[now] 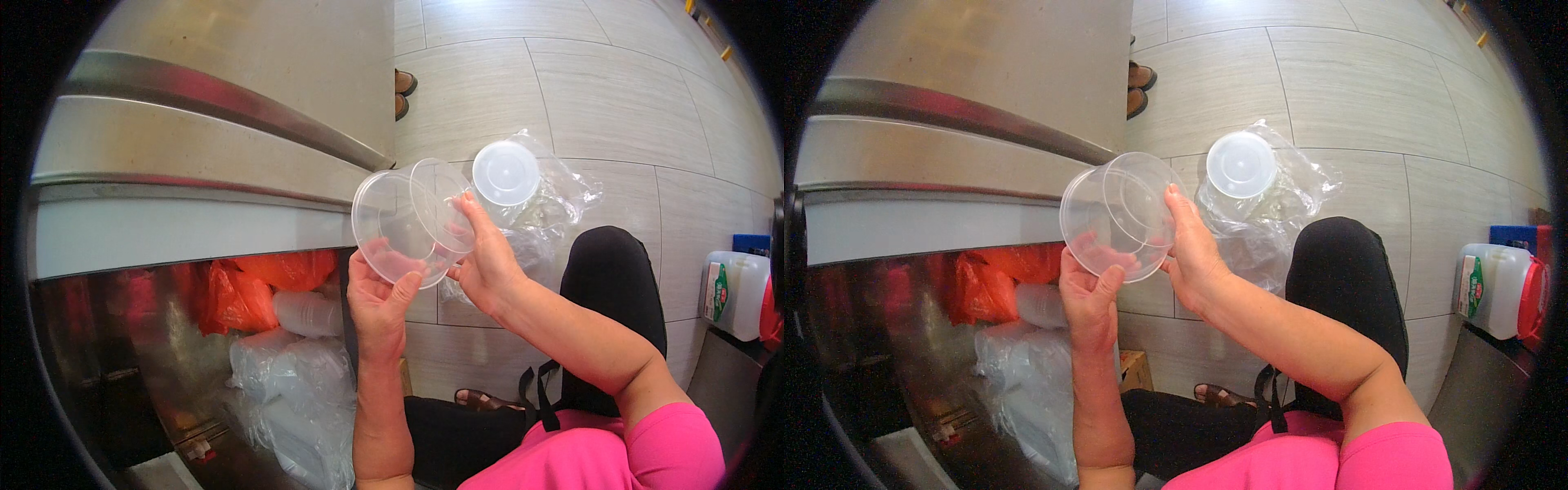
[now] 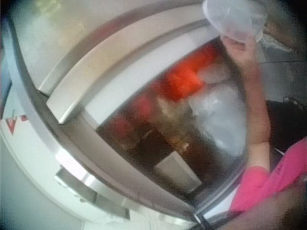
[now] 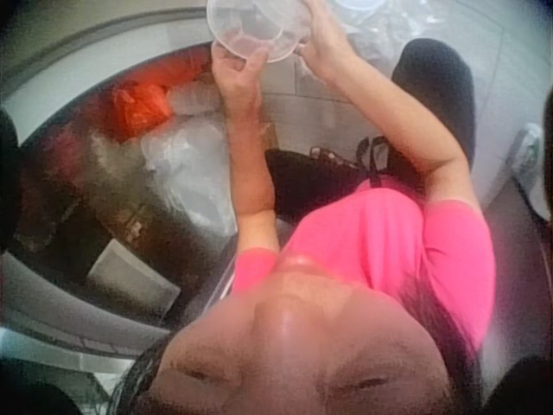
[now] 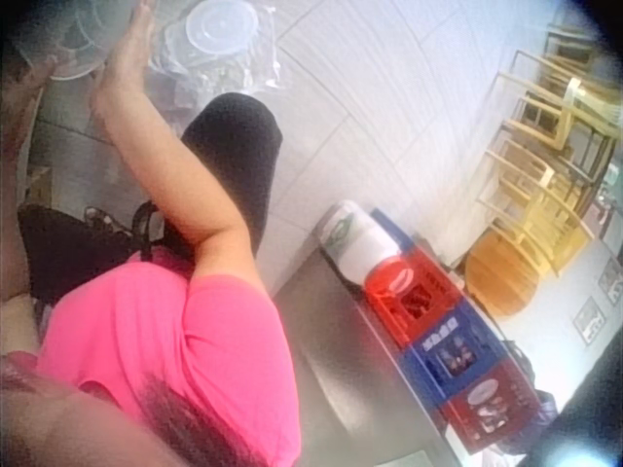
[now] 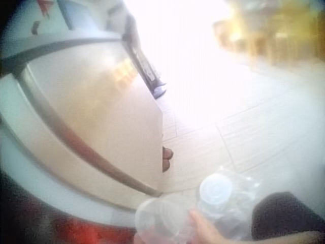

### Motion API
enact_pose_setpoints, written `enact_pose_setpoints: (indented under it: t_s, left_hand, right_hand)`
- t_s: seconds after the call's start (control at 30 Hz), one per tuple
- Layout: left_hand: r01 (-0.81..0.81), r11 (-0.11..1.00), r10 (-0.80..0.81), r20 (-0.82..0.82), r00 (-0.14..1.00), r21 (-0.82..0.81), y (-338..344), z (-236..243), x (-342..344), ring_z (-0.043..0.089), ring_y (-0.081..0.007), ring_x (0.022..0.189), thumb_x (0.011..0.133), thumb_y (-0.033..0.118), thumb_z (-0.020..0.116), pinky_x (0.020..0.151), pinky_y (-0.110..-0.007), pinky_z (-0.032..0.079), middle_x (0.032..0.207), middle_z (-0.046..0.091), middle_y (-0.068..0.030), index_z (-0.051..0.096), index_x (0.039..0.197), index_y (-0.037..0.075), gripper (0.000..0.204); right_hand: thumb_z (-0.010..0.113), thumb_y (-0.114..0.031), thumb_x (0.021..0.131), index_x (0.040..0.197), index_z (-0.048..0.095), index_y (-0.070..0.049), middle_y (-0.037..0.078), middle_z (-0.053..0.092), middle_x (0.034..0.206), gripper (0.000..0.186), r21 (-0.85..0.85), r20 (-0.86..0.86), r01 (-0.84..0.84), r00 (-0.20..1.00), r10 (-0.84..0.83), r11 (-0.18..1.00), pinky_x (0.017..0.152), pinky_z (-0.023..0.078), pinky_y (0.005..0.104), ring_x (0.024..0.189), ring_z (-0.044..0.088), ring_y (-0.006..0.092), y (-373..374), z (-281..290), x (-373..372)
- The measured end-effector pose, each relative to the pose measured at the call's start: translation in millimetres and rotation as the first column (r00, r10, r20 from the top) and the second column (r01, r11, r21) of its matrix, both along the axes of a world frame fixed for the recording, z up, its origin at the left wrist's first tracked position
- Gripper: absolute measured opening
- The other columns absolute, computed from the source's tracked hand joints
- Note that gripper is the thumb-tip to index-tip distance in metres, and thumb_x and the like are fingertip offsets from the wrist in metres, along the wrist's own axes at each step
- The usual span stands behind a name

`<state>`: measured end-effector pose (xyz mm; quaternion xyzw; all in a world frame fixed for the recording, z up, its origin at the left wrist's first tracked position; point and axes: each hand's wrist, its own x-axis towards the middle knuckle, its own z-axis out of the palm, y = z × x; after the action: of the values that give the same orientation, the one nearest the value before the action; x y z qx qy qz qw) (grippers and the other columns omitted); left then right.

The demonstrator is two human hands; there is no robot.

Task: The person sits on the floor in front of an open freezer and repeatedly takes clear plastic containers out of plastic bags. They inspect the containers by holding them up and turning them, then place them back into the freezer or on the floor.

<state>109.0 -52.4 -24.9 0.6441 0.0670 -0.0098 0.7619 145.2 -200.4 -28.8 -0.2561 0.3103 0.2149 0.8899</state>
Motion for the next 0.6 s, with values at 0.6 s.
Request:
enact_pose_setpoints:
  t_s: [0.6]
  left_hand:
    - [-0.087,0.985,0.093,-0.032,0.995,0.148,1.6,25.6,4.7,0.061,-0.0203,0.110,0.078,-0.014,0.054,0.096,-0.032,0.049,0.122,0.059,-0.0145,0.035,0.142,-0.004,0.068]
  right_hand:
    - [0.045,-0.058,0.096,0.148,0.024,-0.013,0.014,0.032,0.146,0.072,0.120,0.065,-0.171,0.984,0.164,0.978,0.086,0.054,0.0484,0.123,0.044,0.0307,-2.6,-3.5,3.5]
